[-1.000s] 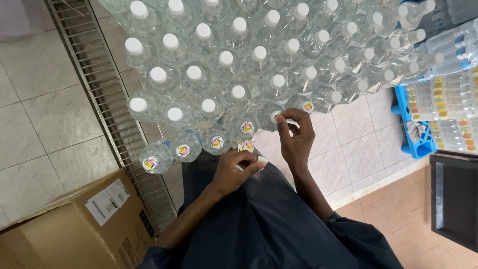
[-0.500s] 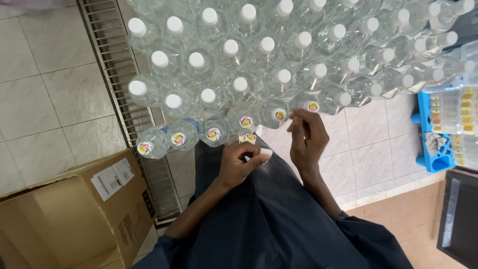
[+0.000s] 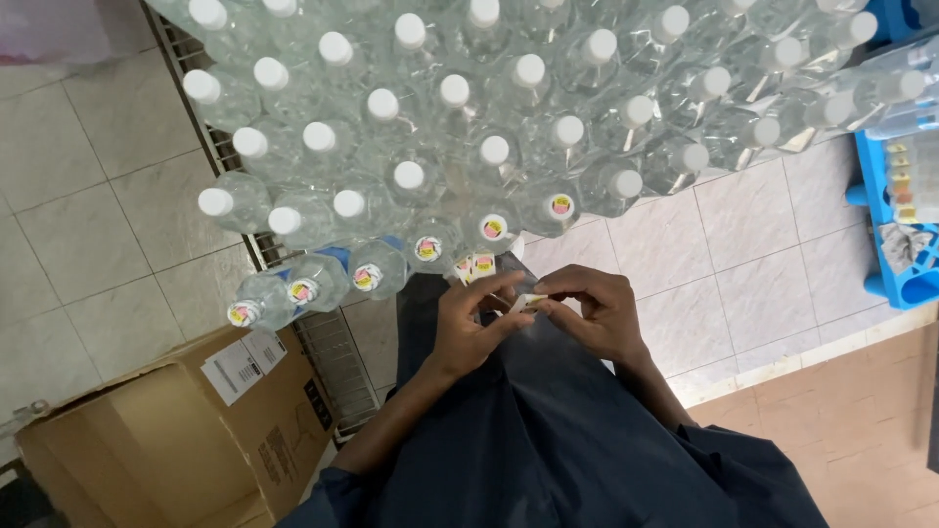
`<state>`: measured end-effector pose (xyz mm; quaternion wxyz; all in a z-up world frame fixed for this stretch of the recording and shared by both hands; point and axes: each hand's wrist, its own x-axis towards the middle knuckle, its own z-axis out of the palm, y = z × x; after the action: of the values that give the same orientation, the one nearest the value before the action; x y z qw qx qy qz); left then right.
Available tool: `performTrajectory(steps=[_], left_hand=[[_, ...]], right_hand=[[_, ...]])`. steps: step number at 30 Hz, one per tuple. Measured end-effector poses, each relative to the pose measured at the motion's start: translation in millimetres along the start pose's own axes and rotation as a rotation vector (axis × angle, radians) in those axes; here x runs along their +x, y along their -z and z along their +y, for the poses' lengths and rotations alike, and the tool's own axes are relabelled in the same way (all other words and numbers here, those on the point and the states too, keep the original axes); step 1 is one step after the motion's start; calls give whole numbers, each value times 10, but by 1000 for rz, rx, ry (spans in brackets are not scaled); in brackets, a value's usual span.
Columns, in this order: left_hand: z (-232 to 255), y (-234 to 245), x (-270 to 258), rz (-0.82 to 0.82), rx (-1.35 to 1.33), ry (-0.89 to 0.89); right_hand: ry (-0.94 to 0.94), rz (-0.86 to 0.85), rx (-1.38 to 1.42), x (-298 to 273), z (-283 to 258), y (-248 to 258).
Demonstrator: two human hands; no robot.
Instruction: The person applies small round stickers to the caps of many plastic water bottles arranged on the floor. They peel stickers from a roll and press each one onto a bottle cap, working across multiple rows of bottles.
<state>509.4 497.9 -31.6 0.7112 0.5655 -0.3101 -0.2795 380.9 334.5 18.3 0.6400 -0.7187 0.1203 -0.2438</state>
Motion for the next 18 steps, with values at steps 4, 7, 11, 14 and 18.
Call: performTrajectory(steps=[4,7,11,14,18], left_hand=[[47,-216,48,1,152,-73],[52,-353,110,28,232,-116],[165,-597,227,1,318,-159],[74,-772,231,26,335,-170],[0,-963,249,84,305,-123]], right_hand=[[-42,4,33,-37,-24,182],[-21,-4,-12,-22,-33,348],[-31,-2,-5,0,-36,577],[7,6,-7,24,-64,745],[11,26,44,25,50,944]])
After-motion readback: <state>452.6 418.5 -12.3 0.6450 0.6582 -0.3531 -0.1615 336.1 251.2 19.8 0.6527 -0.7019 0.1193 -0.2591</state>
